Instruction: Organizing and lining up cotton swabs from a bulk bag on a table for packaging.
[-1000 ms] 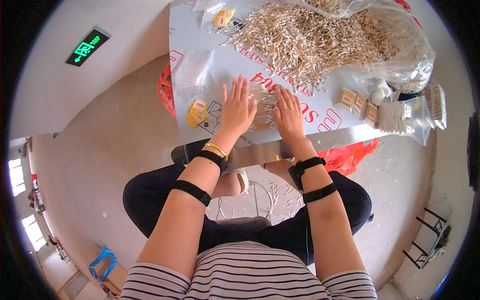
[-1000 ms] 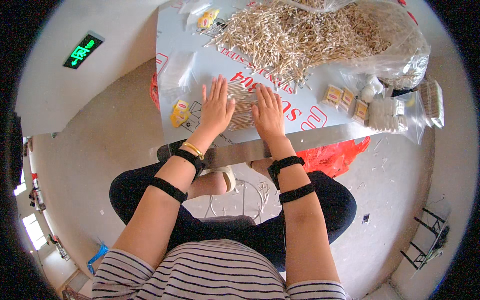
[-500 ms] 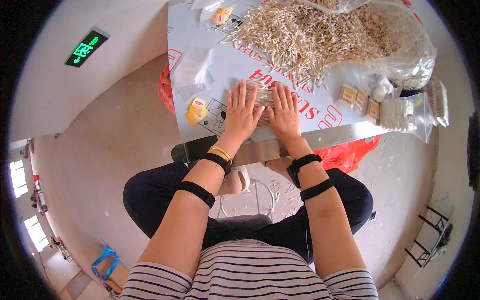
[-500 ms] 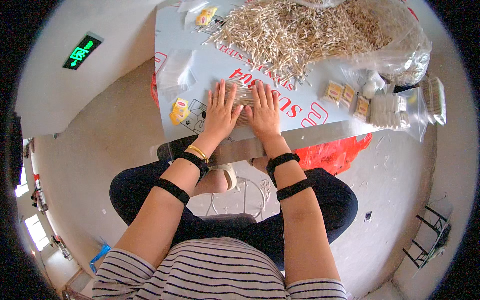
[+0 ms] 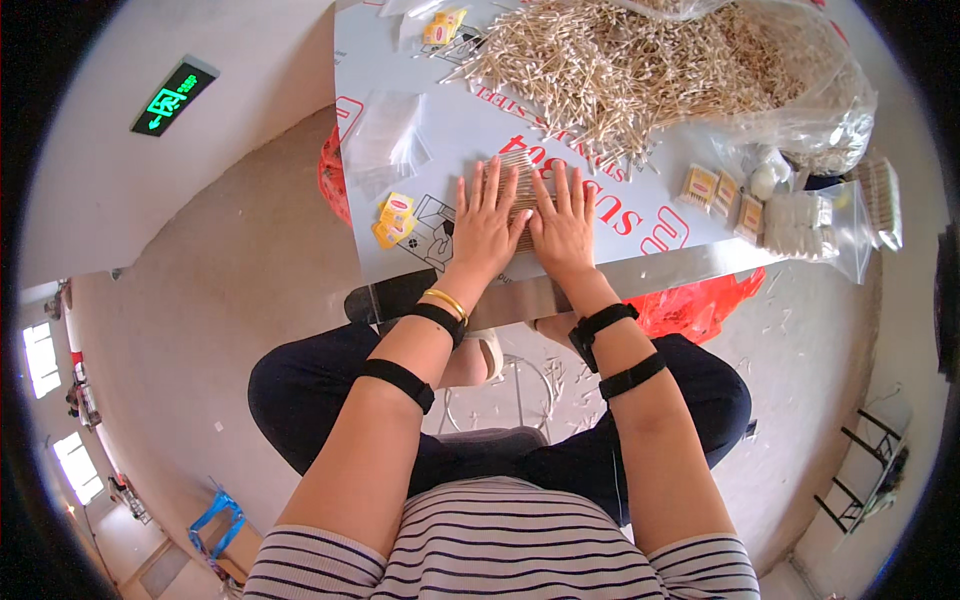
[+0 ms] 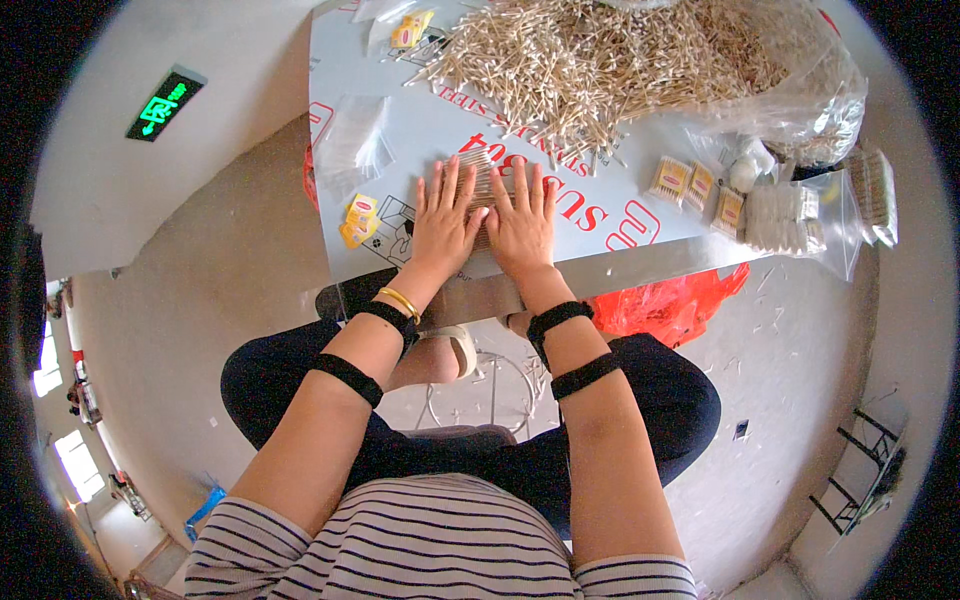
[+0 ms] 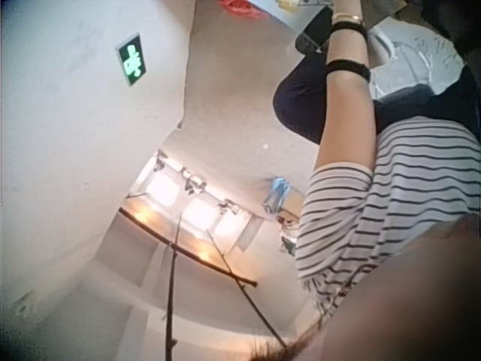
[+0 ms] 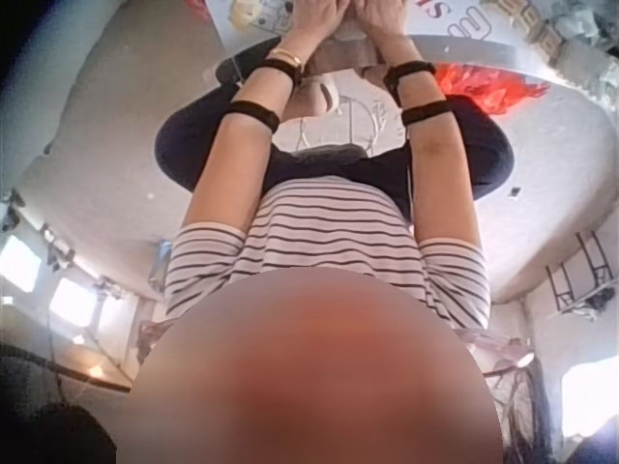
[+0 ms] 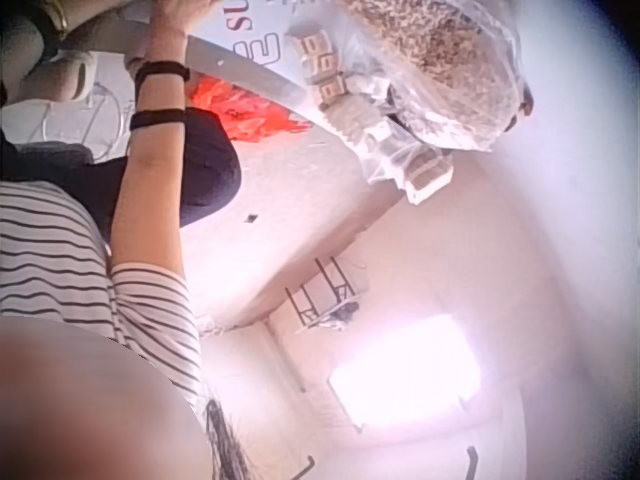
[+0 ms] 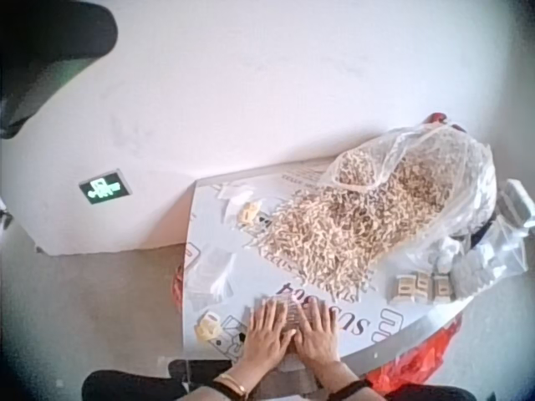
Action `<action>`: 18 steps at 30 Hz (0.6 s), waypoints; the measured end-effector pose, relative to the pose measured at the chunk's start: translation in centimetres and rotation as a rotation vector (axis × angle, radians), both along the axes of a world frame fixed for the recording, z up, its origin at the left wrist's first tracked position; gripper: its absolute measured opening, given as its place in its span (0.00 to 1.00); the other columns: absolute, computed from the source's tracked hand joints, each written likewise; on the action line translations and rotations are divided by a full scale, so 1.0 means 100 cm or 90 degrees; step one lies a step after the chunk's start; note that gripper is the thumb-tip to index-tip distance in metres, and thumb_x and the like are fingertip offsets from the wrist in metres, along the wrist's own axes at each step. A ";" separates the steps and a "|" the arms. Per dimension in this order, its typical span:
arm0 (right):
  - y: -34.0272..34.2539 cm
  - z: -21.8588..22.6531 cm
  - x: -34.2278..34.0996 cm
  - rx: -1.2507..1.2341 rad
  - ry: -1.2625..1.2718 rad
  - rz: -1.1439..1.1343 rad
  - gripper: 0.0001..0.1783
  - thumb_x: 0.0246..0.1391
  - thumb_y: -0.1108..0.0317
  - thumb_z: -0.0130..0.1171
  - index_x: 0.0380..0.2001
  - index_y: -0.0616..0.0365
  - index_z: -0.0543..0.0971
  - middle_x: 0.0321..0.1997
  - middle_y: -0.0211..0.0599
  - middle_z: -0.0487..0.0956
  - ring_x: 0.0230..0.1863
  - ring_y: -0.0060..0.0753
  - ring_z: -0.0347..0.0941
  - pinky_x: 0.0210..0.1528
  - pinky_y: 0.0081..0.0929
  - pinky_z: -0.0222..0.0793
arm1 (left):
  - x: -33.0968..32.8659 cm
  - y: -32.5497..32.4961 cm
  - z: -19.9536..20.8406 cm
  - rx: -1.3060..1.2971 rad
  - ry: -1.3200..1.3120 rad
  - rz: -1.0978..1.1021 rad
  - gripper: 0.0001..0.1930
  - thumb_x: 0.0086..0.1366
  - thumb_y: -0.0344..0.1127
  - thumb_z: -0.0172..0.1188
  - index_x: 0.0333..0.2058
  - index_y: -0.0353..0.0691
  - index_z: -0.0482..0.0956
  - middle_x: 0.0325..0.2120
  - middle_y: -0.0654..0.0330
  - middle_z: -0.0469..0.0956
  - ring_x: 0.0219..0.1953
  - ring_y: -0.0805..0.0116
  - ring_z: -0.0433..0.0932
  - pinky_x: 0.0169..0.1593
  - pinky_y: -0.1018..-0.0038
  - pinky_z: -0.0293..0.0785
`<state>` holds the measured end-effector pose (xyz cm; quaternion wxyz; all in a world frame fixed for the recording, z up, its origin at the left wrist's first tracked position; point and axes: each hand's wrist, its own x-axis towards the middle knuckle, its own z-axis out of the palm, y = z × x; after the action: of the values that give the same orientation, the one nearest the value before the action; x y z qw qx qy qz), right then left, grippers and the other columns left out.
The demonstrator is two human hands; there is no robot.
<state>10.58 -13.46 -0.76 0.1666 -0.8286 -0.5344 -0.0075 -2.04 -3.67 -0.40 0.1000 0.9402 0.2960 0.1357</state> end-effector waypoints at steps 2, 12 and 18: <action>-0.001 0.002 0.002 -0.008 0.007 -0.004 0.35 0.66 0.54 0.49 0.75 0.47 0.60 0.82 0.43 0.51 0.82 0.53 0.40 0.80 0.57 0.32 | 0.000 0.000 0.000 -0.001 0.001 -0.001 0.36 0.76 0.56 0.43 0.75 0.46 0.53 0.77 0.49 0.47 0.77 0.44 0.45 0.76 0.44 0.39; 0.014 0.005 0.019 -0.032 -0.011 0.005 0.33 0.70 0.51 0.47 0.75 0.45 0.60 0.81 0.38 0.54 0.81 0.48 0.46 0.80 0.53 0.39 | 0.002 -0.001 0.002 0.011 0.004 0.005 0.36 0.75 0.59 0.42 0.74 0.44 0.56 0.76 0.49 0.48 0.77 0.45 0.46 0.76 0.44 0.38; 0.015 0.002 0.017 -0.031 -0.045 0.021 0.33 0.71 0.51 0.46 0.75 0.42 0.60 0.81 0.38 0.54 0.80 0.53 0.45 0.79 0.58 0.39 | 0.000 0.000 0.001 0.024 0.019 0.007 0.37 0.75 0.59 0.41 0.74 0.44 0.56 0.76 0.49 0.48 0.77 0.45 0.46 0.76 0.44 0.38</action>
<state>12.25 -11.96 -0.57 0.1276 -0.8228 -0.5534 -0.0211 -2.02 -3.71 -0.31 0.0773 0.9422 0.3000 0.1278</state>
